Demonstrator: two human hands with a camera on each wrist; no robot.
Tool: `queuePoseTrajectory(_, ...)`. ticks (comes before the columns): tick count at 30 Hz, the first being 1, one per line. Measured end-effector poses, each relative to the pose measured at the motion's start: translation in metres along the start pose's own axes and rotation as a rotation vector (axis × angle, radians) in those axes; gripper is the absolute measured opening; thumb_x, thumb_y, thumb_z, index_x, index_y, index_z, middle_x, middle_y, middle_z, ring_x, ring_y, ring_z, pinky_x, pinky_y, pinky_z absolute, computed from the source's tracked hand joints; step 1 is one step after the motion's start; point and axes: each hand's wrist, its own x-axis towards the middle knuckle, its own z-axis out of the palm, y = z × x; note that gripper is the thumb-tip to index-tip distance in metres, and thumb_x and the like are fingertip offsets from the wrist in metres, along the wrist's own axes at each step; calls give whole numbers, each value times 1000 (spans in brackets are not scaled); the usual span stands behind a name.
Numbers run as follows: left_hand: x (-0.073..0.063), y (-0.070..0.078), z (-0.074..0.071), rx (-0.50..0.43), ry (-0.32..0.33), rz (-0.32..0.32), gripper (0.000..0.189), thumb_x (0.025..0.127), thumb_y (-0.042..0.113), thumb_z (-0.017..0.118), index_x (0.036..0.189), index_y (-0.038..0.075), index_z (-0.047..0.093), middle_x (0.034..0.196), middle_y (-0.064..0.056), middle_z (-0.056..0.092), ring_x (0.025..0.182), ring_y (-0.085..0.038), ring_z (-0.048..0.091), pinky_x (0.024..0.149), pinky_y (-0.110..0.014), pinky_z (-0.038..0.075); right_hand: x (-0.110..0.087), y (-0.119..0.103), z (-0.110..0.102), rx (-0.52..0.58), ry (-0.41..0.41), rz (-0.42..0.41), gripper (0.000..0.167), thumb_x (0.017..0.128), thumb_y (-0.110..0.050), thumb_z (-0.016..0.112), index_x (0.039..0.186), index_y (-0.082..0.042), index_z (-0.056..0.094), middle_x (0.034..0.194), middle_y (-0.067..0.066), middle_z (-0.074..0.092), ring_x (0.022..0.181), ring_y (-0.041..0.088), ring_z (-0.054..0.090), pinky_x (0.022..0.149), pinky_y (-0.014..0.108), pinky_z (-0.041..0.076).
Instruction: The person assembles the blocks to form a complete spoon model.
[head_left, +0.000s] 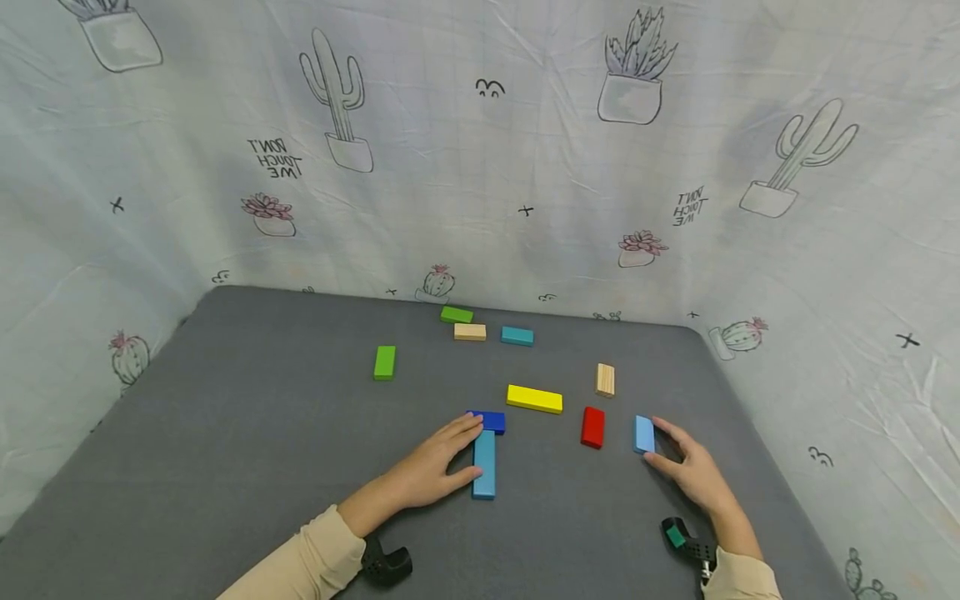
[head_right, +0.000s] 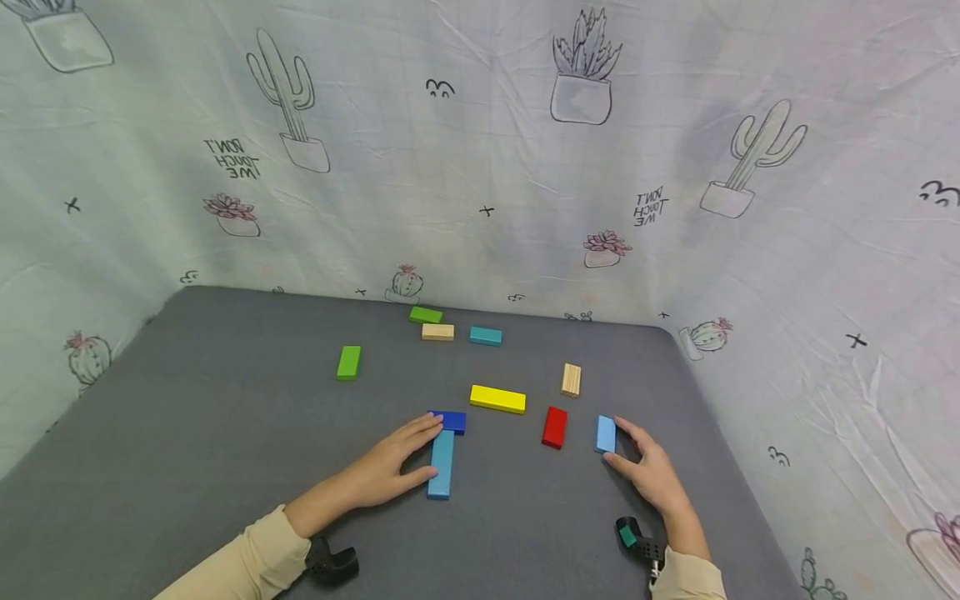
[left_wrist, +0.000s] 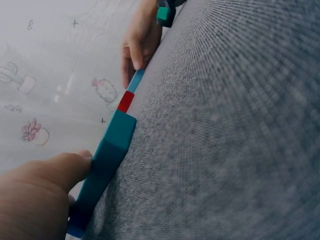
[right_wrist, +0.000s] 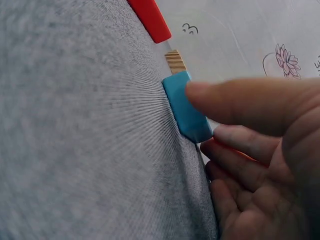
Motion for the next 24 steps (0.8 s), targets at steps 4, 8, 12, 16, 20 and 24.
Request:
queuePoseTrajectory(4, 0, 0, -1, 4, -3, 6, 67, 96, 45, 52, 149, 9, 31, 157, 0, 24, 146, -19, 17, 114, -45, 28, 1, 2, 1, -6, -11, -15, 69, 89, -27, 65, 145, -1, 35, 147, 31, 30, 134, 50, 27, 101, 65, 28)
queuePoseTrajectory(8, 0, 0, -1, 2, -8, 9, 67, 96, 44, 52, 149, 9, 31, 157, -1, 24, 146, -19, 17, 115, -45, 27, 3, 3, 1, -13, -21, -33, 67, 91, -28, 64, 145, -1, 35, 147, 30, 31, 133, 49, 28, 101, 64, 28)
queuePoseTrajectory(12, 0, 0, 0, 2, -2, 13, 67, 96, 44, 52, 149, 9, 31, 157, -2, 25, 146, -19, 18, 115, -45, 27, 3, 2, 0, -5, -29, 0, 67, 90, -30, 65, 144, -2, 36, 147, 30, 31, 133, 50, 28, 102, 65, 28)
queuePoseTrajectory(16, -1, -1, 0, 3, 5, 19, 67, 96, 44, 52, 149, 9, 31, 157, -2, 25, 146, -19, 18, 114, -45, 28, 3, 1, 0, 1, -18, 31, 67, 88, -30, 68, 142, -2, 39, 146, 31, 32, 132, 50, 31, 103, 64, 29)
queuePoseTrajectory(20, -1, 1, -1, 2, 4, 18, 67, 96, 45, 52, 148, 9, 32, 157, -2, 26, 146, -21, 19, 114, -47, 28, 2, 0, 2, 0, 11, 39, 66, 86, -29, 71, 139, -2, 41, 144, 31, 34, 130, 49, 34, 103, 62, 30)
queuePoseTrajectory(24, -2, 2, -2, -4, 8, 25, 66, 96, 43, 52, 148, 7, 33, 156, -4, 27, 145, -23, 20, 113, -49, 28, 2, 1, 4, -7, 46, 19, 64, 86, -28, 71, 137, -3, 43, 142, 29, 37, 129, 45, 38, 103, 55, 33)
